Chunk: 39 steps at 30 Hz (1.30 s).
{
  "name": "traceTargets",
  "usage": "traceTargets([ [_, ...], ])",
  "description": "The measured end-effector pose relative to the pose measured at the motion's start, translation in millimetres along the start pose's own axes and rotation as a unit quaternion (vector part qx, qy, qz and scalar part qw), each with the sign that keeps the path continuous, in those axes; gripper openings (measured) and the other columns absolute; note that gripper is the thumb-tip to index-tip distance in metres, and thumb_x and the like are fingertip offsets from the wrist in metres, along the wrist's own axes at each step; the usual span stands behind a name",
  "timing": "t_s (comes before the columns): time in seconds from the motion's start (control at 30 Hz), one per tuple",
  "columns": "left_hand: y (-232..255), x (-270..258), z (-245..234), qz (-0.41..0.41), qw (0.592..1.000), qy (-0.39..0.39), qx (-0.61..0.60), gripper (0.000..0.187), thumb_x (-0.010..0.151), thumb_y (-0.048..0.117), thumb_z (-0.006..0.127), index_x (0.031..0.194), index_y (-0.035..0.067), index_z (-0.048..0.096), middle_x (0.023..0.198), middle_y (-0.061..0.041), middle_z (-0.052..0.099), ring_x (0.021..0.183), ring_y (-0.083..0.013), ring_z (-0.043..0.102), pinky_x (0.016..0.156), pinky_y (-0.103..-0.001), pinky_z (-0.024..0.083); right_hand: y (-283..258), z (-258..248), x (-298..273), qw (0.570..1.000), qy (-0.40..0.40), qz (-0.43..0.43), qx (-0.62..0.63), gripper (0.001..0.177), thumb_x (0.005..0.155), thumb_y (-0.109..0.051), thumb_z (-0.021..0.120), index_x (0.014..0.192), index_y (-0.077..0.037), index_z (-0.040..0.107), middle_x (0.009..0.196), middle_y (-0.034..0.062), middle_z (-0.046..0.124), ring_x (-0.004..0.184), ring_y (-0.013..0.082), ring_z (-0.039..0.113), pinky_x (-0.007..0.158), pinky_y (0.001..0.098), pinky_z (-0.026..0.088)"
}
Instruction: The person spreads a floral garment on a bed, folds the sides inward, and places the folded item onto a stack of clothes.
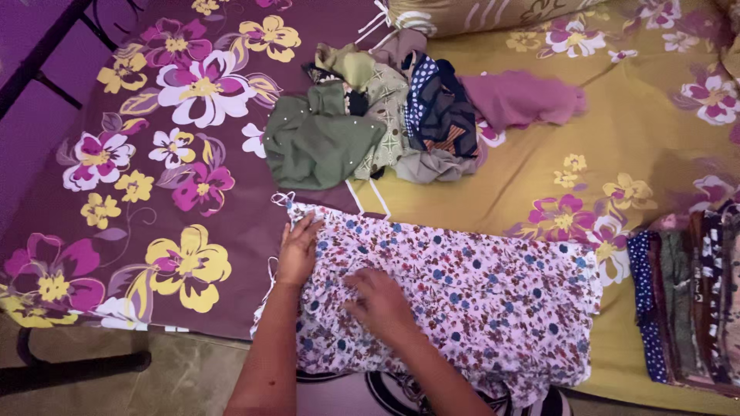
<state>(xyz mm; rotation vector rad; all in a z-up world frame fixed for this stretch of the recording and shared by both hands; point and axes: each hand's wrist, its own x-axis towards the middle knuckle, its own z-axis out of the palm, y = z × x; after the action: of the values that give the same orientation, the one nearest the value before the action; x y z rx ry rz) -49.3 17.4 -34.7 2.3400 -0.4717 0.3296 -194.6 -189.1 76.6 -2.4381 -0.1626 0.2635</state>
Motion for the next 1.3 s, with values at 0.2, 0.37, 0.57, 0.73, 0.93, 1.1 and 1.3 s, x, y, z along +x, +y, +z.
traceTargets([
  [0.2,1.7,0.0,-4.6,-0.018,0.999,-0.015,-0.042,0.046,0.093,0.0,0.057,0.136,0.015,0.063,0.148,-0.007,0.058,0.137,-0.0271,0.053,0.122,-0.054,0.026,-28.0,25.8,1.3,0.996,0.005,-0.028,-0.08,0.04,0.088,-0.03,0.079,0.123,-0.015,0.068,0.13,0.0108,0.059,0.123,0.0312,0.052,0.105,0.0455,0.038],
  [0.37,-15.8,5.4,3.0,-0.024,0.994,0.002,-0.104,0.06,0.088,-0.01,0.048,0.14,0.016,0.062,0.15,-0.005,0.059,0.139,-0.023,0.055,0.125,-0.049,0.027,-20.3,20.0,-3.0,0.999,0.011,0.035,0.006,0.023,0.085,-0.029,0.079,0.104,-0.017,0.073,0.119,0.0059,0.065,0.118,0.0266,0.055,0.107,0.047,0.038],
  [0.57,-14.2,5.0,3.3,-0.021,0.992,0.01,-0.121,0.053,0.089,-0.011,0.048,0.132,0.015,0.066,0.149,-0.005,0.06,0.139,-0.0232,0.055,0.126,-0.049,0.025,15.5,12.6,-11.0,0.897,0.061,0.208,0.385,0.02,0.086,-0.03,0.069,0.094,-0.014,0.062,0.107,0.0081,0.069,0.095,0.0249,0.071,0.078,0.0412,0.063],
  [0.73,-4.6,5.4,-5.8,-0.044,0.991,-0.012,-0.128,0.052,0.081,-0.011,0.048,0.123,0.013,0.066,0.149,-0.006,0.06,0.138,-0.0247,0.055,0.126,-0.05,0.022,110.8,27.4,-19.2,0.816,0.158,0.252,0.495,0.024,0.094,-0.032,0.065,0.108,-0.013,0.061,0.106,0.0113,0.07,0.092,0.0257,0.065,0.072,0.0393,0.056],
  [0.93,19.0,4.4,-19.2,-0.07,0.991,-0.036,-0.105,0.041,0.087,0.006,0.056,0.124,0.016,0.068,0.151,-0.005,0.057,0.119,-0.0237,0.061,0.127,-0.049,0.021,146.7,11.0,-24.4,0.799,0.248,0.308,0.453,0.033,0.105,-0.038,0.065,0.123,-0.011,0.066,0.106,0.0147,0.066,0.089,0.027,0.048,0.07,0.0452,0.04],
  [1.1,32.6,7.0,-28.7,-0.082,0.992,-0.042,-0.09,0.031,0.089,0.023,0.064,0.118,0.018,0.074,0.153,-0.006,0.054,0.13,-0.0233,0.058,0.126,-0.049,0.02,57.5,-34.9,-31.6,0.938,0.195,0.282,0.045,0.058,0.079,-0.047,0.08,0.127,-0.02,0.063,0.128,0.0062,0.065,0.118,0.0263,0.061,0.108,0.0492,0.047],
  [1.3,27.8,7.9,-23.9,-0.062,0.996,-0.025,-0.064,0.03,0.092,0.032,0.069,0.118,0.017,0.076,0.15,-0.007,0.056,0.134,-0.0269,0.054,0.123,-0.049,0.022,48.6,-18.4,-37.2,0.968,0.136,0.153,-0.147,0.074,0.078,-0.046,0.082,0.14,-0.016,0.056,0.156,0.0161,0.042,0.143,0.0397,0.039,0.111,0.0562,0.025],
])
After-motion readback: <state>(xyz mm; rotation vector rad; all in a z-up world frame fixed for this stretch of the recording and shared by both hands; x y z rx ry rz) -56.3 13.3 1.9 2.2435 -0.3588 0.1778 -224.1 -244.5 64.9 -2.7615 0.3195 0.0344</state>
